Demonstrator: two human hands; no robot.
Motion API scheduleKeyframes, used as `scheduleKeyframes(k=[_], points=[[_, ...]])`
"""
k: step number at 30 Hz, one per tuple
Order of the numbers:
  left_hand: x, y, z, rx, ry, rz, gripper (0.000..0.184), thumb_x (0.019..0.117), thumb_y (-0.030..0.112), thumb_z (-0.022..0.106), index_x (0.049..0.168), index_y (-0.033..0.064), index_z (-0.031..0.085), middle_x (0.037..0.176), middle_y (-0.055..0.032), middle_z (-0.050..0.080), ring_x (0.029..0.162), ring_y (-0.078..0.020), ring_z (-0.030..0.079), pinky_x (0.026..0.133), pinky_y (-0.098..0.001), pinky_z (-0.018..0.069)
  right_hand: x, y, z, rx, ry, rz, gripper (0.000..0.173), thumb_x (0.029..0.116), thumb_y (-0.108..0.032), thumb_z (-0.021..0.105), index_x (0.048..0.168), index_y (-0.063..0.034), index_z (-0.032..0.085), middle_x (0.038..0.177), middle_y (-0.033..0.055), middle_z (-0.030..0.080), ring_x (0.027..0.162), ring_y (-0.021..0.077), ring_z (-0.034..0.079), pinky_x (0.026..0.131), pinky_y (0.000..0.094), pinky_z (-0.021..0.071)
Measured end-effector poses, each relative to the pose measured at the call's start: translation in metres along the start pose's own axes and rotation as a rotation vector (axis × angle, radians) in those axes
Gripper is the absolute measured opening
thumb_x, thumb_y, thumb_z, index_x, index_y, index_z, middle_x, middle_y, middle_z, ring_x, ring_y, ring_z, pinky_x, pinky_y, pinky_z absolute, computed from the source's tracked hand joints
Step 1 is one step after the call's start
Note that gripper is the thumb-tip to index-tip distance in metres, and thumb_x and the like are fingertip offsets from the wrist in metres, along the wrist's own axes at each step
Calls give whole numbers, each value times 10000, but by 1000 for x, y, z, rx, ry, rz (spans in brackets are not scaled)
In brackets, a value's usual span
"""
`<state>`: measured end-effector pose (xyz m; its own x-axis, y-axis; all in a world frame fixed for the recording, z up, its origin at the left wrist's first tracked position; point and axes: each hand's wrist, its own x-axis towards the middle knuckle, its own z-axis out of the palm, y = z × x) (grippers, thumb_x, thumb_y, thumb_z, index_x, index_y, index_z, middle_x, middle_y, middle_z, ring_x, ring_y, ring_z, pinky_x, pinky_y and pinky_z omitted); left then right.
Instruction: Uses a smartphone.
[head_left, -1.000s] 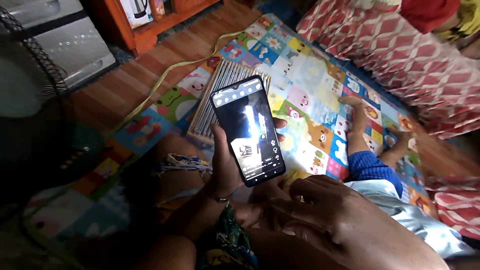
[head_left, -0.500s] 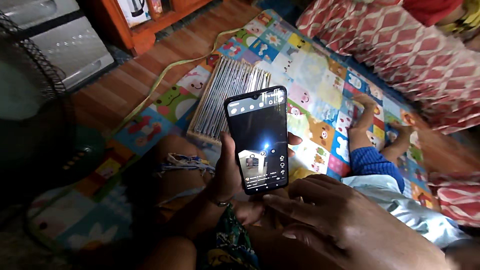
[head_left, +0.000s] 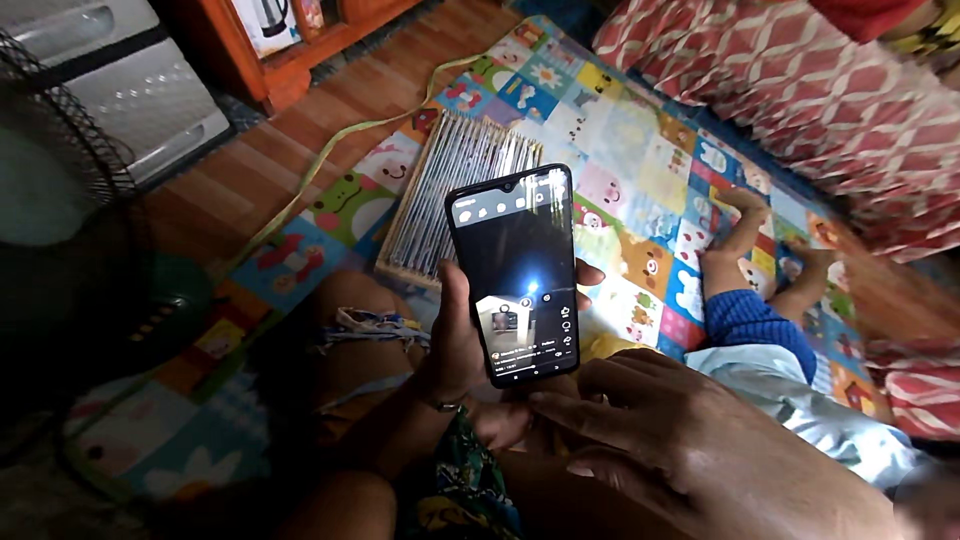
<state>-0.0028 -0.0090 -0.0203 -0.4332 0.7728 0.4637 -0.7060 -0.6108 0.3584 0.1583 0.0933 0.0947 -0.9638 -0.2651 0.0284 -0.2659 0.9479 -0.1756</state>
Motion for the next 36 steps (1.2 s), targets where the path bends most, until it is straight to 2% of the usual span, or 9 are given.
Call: scheduleKeyframes(k=[8, 13, 16, 19, 21, 27, 31, 33, 36], points=[[3, 9, 7, 64, 25, 67, 757, 900, 785, 447, 1332, 194, 637, 1246, -88, 705, 1111, -209, 701, 949, -375, 583, -4, 2, 0, -5, 2, 17, 408, 1055, -462, 448, 1353, -284, 663, 875, 31, 627, 796, 192, 620, 749, 376, 519], [4, 6, -1, -8, -3, 35, 812, 867, 818, 484, 1351, 176, 597, 1278, -137, 674, 1114, -269, 692, 929, -422, 582, -4, 2, 1, -10, -23, 26, 451, 1053, -471, 449, 1403, -254, 632, 914, 50, 649, 812, 213, 632, 733, 390, 526], [3, 11, 9, 62, 37, 114, 675, 936, 738, 453, 1339, 227, 631, 1227, -78, 711, 1080, -208, 713, 923, -374, 596, -4, 3, -1, -14, -23, 28, 446, 1049, -469, 453, 1400, -261, 633, 903, 44, 645, 799, 209, 634, 718, 386, 530], [3, 10, 4, 48, 8, 88, 751, 919, 760, 465, 1359, 166, 600, 1234, -134, 686, 1093, -259, 691, 939, -408, 576, -3, 2, -3, 3, 1, 28, 452, 1063, -466, 445, 1415, -239, 617, 920, 49, 652, 833, 212, 636, 760, 390, 526], [1, 10, 6, 69, 32, 88, 714, 911, 758, 476, 1346, 213, 629, 1229, -90, 710, 1094, -215, 708, 938, -384, 590, -2, 1, -5, 7, 34, 35, 471, 1067, -467, 448, 1440, -218, 591, 921, 55, 658, 834, 214, 639, 767, 383, 528], [0, 5, 0, 74, -23, 43, 848, 862, 822, 478, 1374, 157, 594, 1237, -146, 692, 1113, -264, 688, 962, -418, 566, 3, -6, -10, -52, 135, 114, 594, 1057, -534, 443, 1509, -153, 508, 788, 49, 591, 676, 207, 561, 639, 366, 481], [-11, 0, -3, 224, 113, 47, 743, 873, 796, 491, 1269, 189, 656, 1138, -24, 730, 1071, -146, 701, 937, -364, 581, 11, -10, -9, -180, 217, 169, 692, 1036, -633, 395, 1516, -147, 505, 690, 52, 544, 574, 220, 495, 536, 364, 407], [-19, -9, -12, 332, 118, 34, 674, 930, 753, 406, 1273, 217, 629, 1126, 62, 730, 1063, -54, 695, 942, -297, 577, 13, -12, -7, -225, 235, 173, 712, 1034, -642, 383, 1513, -130, 506, 674, 52, 535, 560, 224, 486, 520, 363, 392], [-39, -38, -58, 361, -72, 61, 675, 1059, 616, 300, 1452, 101, 491, 1298, -73, 655, 1199, -152, 643, 1031, -380, 538, 15, -12, -7, -228, 235, 171, 704, 1033, -631, 398, 1522, -134, 493, 672, 42, 535, 561, 220, 495, 518, 359, 400]])
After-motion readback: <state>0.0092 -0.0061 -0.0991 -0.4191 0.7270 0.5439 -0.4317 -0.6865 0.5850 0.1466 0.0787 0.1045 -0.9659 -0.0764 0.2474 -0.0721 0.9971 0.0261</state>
